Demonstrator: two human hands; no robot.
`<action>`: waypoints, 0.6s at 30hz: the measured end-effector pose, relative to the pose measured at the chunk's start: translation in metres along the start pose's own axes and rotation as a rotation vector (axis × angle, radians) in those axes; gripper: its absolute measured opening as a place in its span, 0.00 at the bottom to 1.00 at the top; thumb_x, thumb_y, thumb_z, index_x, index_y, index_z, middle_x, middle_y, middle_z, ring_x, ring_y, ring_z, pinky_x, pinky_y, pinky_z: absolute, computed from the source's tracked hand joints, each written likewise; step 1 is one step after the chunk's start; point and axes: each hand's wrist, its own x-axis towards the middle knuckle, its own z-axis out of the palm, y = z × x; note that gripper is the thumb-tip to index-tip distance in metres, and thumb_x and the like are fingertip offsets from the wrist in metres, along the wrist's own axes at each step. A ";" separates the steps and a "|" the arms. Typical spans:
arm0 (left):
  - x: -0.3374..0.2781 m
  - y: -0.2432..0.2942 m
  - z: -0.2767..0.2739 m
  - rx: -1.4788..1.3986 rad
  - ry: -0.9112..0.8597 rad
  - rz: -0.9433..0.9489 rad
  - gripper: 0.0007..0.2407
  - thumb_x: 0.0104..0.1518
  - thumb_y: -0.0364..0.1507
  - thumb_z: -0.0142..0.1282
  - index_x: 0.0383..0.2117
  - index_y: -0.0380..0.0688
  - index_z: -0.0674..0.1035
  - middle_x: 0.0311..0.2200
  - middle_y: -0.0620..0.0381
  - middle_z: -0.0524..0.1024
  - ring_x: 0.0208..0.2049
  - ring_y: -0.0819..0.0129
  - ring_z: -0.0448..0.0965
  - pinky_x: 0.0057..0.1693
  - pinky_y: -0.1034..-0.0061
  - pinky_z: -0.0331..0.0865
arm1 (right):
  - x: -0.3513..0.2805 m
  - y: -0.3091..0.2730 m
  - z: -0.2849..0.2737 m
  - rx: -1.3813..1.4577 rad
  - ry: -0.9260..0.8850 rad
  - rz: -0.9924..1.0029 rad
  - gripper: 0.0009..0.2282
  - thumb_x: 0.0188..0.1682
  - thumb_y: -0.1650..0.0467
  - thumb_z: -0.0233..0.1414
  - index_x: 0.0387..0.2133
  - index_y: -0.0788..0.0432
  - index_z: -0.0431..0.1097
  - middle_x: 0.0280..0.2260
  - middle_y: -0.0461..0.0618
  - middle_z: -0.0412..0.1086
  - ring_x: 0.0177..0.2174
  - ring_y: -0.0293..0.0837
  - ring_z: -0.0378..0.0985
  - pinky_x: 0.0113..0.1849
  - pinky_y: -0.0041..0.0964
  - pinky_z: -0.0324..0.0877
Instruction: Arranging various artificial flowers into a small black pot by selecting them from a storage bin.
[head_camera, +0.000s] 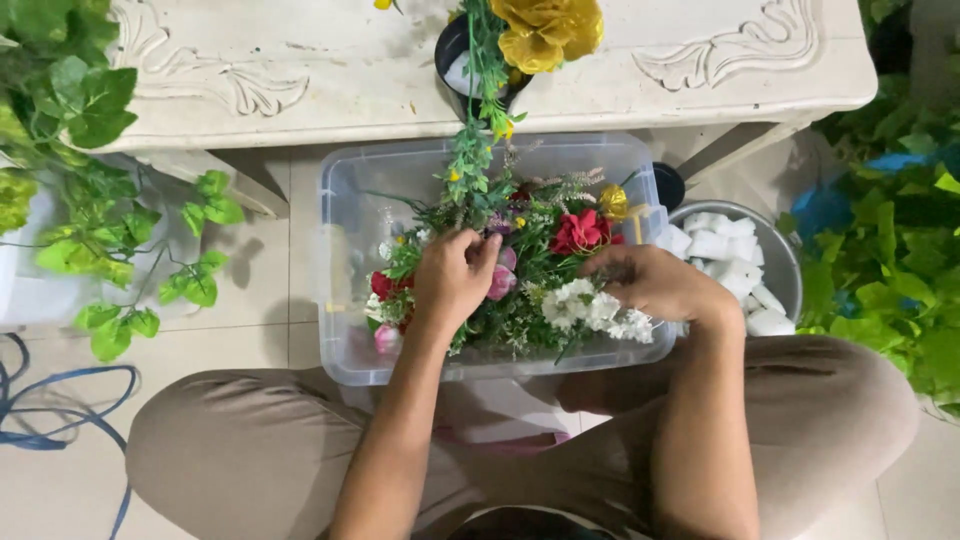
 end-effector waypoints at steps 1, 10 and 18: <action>0.000 0.011 -0.007 -0.001 0.006 0.005 0.15 0.58 0.42 0.58 0.20 0.47 0.79 0.17 0.54 0.73 0.27 0.52 0.80 0.34 0.62 0.73 | 0.010 0.015 0.001 -0.003 0.006 -0.004 0.19 0.44 0.73 0.52 0.51 0.56 0.77 0.38 0.65 0.80 0.37 0.58 0.83 0.42 0.50 0.74; -0.009 0.055 -0.042 -0.334 -0.731 -0.189 0.38 0.58 0.65 0.28 0.13 0.47 0.81 0.12 0.55 0.77 0.13 0.67 0.72 0.31 0.74 0.68 | 0.037 0.056 0.002 0.533 -0.083 -0.412 0.18 0.47 0.80 0.49 0.52 0.66 0.71 0.29 0.57 0.80 0.26 0.43 0.78 0.33 0.39 0.75; -0.007 0.079 -0.065 -0.418 -1.012 -0.203 0.34 0.61 0.60 0.31 0.17 0.42 0.78 0.32 0.41 0.85 0.32 0.54 0.87 0.41 0.69 0.76 | 0.036 0.040 0.019 0.402 -0.075 -0.438 0.11 0.46 0.82 0.53 0.40 0.67 0.79 0.33 0.60 0.82 0.32 0.51 0.80 0.38 0.50 0.75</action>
